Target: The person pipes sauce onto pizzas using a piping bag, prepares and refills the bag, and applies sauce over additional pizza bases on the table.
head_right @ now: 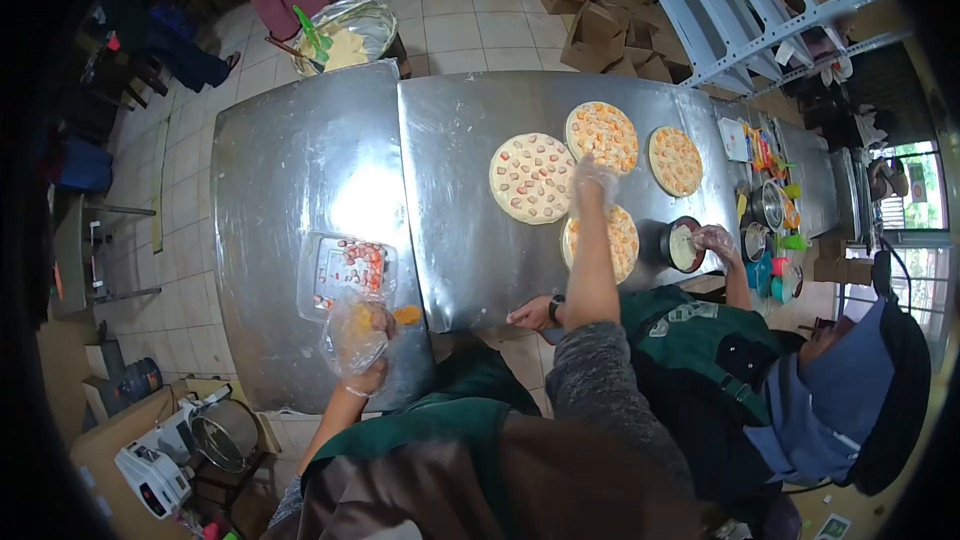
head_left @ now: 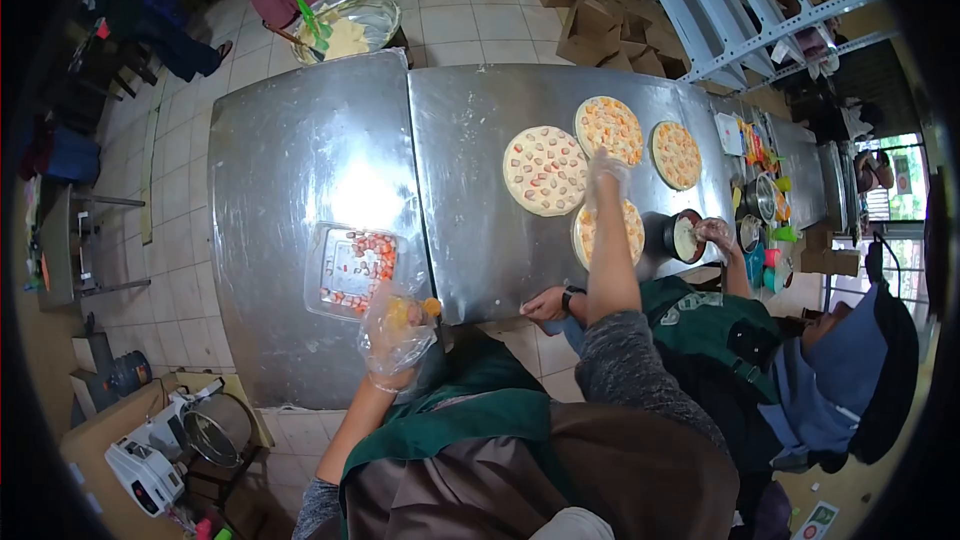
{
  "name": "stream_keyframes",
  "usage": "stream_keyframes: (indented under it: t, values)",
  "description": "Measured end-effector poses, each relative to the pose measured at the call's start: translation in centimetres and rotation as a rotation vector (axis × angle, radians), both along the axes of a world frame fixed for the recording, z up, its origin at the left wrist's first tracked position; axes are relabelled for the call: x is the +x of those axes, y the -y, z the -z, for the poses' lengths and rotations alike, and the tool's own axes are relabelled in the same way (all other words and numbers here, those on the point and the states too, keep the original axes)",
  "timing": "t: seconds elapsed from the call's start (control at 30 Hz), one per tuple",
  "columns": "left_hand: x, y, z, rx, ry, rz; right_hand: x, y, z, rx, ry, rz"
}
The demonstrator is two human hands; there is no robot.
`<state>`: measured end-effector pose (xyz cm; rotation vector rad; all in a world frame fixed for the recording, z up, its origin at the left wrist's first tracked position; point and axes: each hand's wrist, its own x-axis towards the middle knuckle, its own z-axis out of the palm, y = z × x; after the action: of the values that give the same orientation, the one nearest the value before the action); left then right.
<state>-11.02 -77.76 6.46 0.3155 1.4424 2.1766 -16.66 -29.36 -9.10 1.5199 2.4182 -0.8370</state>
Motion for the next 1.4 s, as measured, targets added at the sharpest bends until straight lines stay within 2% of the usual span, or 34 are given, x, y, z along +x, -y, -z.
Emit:
stream_keyframes:
  t: [0.07,0.13,0.17,0.23,0.27,0.33,0.43,0.57,0.67,0.7,0.73,0.77,0.83,0.87,0.93,1.0,1.07,1.13,1.2,1.23,1.27,1.3,1.37,1.4]
  values:
    - [0.0,-0.7,-0.2,-0.169,-0.168,-0.035,0.0,-1.8,0.8,-0.039,0.053,0.128]
    - [-0.2,-1.9,-0.9,-0.289,-0.055,-0.066,-0.4,-3.4,1.5,-0.075,0.103,0.251]
    - [-0.2,-2.2,-1.1,-0.352,0.003,-0.080,-0.6,-4.9,3.0,-0.175,0.033,0.312]
    - [-0.4,-2.4,-0.5,-0.491,-0.177,-0.086,-1.2,-7.3,6.7,-0.379,-0.105,0.442]
    - [-0.5,-2.4,-0.4,-0.558,-0.269,-0.087,-1.1,-6.9,6.5,-0.407,-0.157,0.427]
    - [-0.9,-3.1,-1.5,-0.557,-0.175,-0.072,-1.0,-5.5,4.6,-0.458,-0.268,0.400]
    - [-1.4,-4.0,-2.6,-0.586,-0.103,-0.083,-1.0,-3.7,3.3,-0.719,-0.458,0.510]
    - [-0.9,-3.2,0.4,-0.788,-0.233,-0.037,-0.3,2.1,0.6,-0.625,-0.217,0.491]
    - [-2.0,-4.4,-2.2,-0.908,-0.642,0.000,1.0,10.4,-6.8,-0.667,-0.011,0.381]
    - [-2.2,-3.9,-0.6,-0.663,-0.665,-0.018,1.8,11.1,-6.3,-0.516,0.102,0.224]
    - [-1.8,-3.6,0.3,-0.649,-0.733,-0.003,2.5,11.8,-5.4,-0.361,0.211,0.061]
    - [-2.9,-4.8,-1.4,-0.638,-0.798,0.015,3.3,12.6,-4.9,-0.206,0.316,-0.102]
    - [-3.8,-6.5,-3.5,-0.709,-0.955,0.068,3.5,17.1,-11.8,-0.839,0.150,-0.112]
    - [-3.9,-7.2,-4.2,-0.789,-1.046,0.098,5.8,17.7,-9.2,-1.163,0.072,-0.041]
    - [-3.4,-8.5,-4.2,-0.862,-1.199,0.085,8.2,20.3,-8.8,-1.561,-0.233,-0.060]
    - [-3.0,-9.6,-3.4,-0.843,-1.322,-0.002,9.4,22.4,-9.7,-1.794,-0.503,-0.075]
    - [-1.7,-9.5,-2.5,-0.886,-1.289,-0.079,9.8,23.7,-10.9,-1.966,-0.704,-0.052]
    - [-0.8,-9.1,-1.5,-0.907,-1.235,-0.174,9.4,24.2,-11.5,-2.005,-0.787,-0.059]
    - [-0.2,-8.5,-0.6,-0.918,-1.171,-0.156,8.5,24.3,-11.4,-1.927,-0.820,-0.133]
    - [0.0,-8.4,-0.3,-0.919,-1.124,-0.150,7.7,24.0,-10.3,-1.689,-0.870,-0.404]
    - [0.3,-8.3,0.1,-0.920,-1.076,-0.143,7.6,23.7,-8.7,-1.524,-0.775,-0.406]
    - [0.6,-8.1,0.6,-0.956,-1.087,-0.152,7.2,23.7,-7.7,-1.359,-0.681,-0.405]
    - [0.8,-7.9,0.6,-0.944,-1.051,-0.183,6.4,23.6,-7.2,-1.213,-0.539,-0.230]
    - [0.8,-7.8,0.5,-0.938,-1.032,-0.201,4.9,24.4,-9.6,-1.225,-0.486,-0.060]
